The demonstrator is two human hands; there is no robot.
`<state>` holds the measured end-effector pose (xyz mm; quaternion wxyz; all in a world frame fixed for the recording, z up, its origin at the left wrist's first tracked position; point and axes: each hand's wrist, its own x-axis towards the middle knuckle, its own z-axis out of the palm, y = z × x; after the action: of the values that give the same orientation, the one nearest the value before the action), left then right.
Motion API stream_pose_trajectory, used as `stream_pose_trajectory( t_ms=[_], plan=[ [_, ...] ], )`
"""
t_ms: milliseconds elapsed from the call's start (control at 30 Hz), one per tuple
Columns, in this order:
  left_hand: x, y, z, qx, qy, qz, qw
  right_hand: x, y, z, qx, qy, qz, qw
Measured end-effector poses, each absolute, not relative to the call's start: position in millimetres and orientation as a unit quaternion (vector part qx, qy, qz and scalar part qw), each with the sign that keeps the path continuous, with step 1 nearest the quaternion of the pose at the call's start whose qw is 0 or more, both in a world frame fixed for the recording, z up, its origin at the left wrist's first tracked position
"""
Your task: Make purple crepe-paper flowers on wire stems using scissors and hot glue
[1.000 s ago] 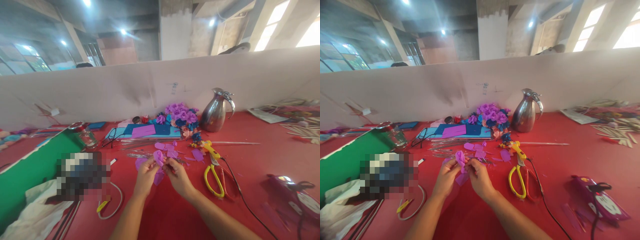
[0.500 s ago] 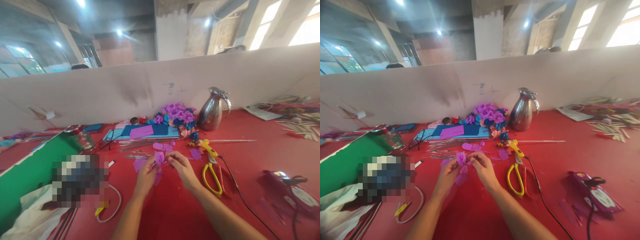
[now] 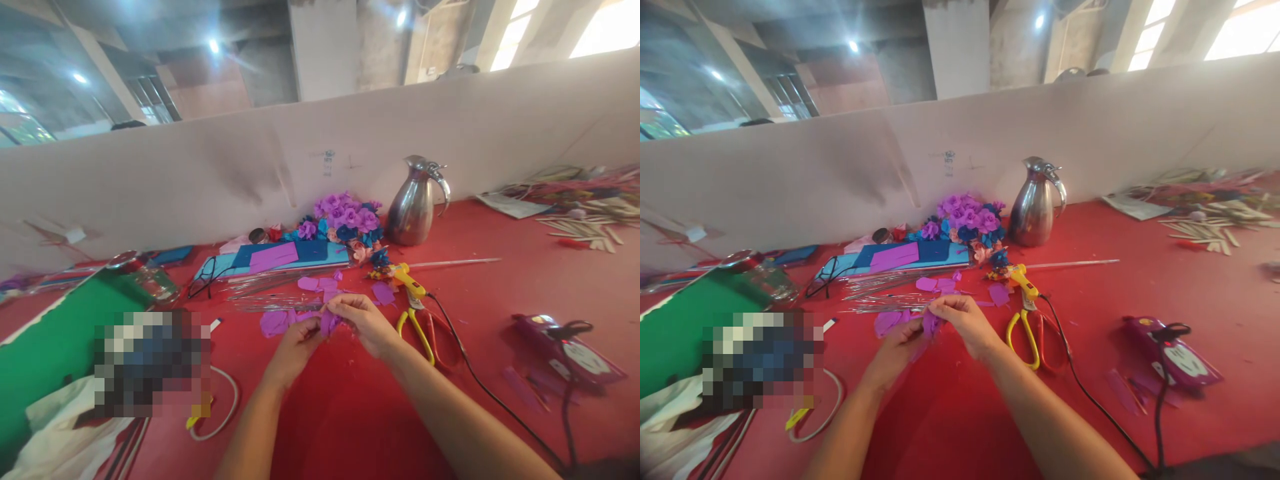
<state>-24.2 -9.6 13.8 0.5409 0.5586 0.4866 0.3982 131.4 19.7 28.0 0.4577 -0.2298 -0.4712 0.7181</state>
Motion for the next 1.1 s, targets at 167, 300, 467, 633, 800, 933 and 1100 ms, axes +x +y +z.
stream_pose_trajectory(
  t_ms=[167,300,467,633,800,933,1100],
  plan=[
    [-25,-10,11,0.543,0.506,0.409,0.531,131,23,21,-0.268,-0.414,0.706,0.508],
    [-28,-9,6,0.523,0.507,0.425,0.537,129,25,19,-0.31,-0.368,0.701,0.526],
    [-33,-5,1,0.484,0.506,0.48,0.529,135,23,29,-0.412,-0.482,0.558,0.535],
    [-35,-1,2,0.437,0.502,0.527,0.529,182,1,32,-0.51,-0.739,0.272,0.347],
    [-34,-2,6,0.421,0.502,0.55,0.517,249,-23,0,-0.654,-0.718,0.101,0.216],
    [-33,-3,8,0.402,0.497,0.562,0.524,267,-28,-25,-0.686,-0.706,0.062,0.162],
    [-34,-3,5,0.389,0.486,0.57,0.537,257,-22,-30,-0.718,-0.679,0.079,0.13]
  ],
)
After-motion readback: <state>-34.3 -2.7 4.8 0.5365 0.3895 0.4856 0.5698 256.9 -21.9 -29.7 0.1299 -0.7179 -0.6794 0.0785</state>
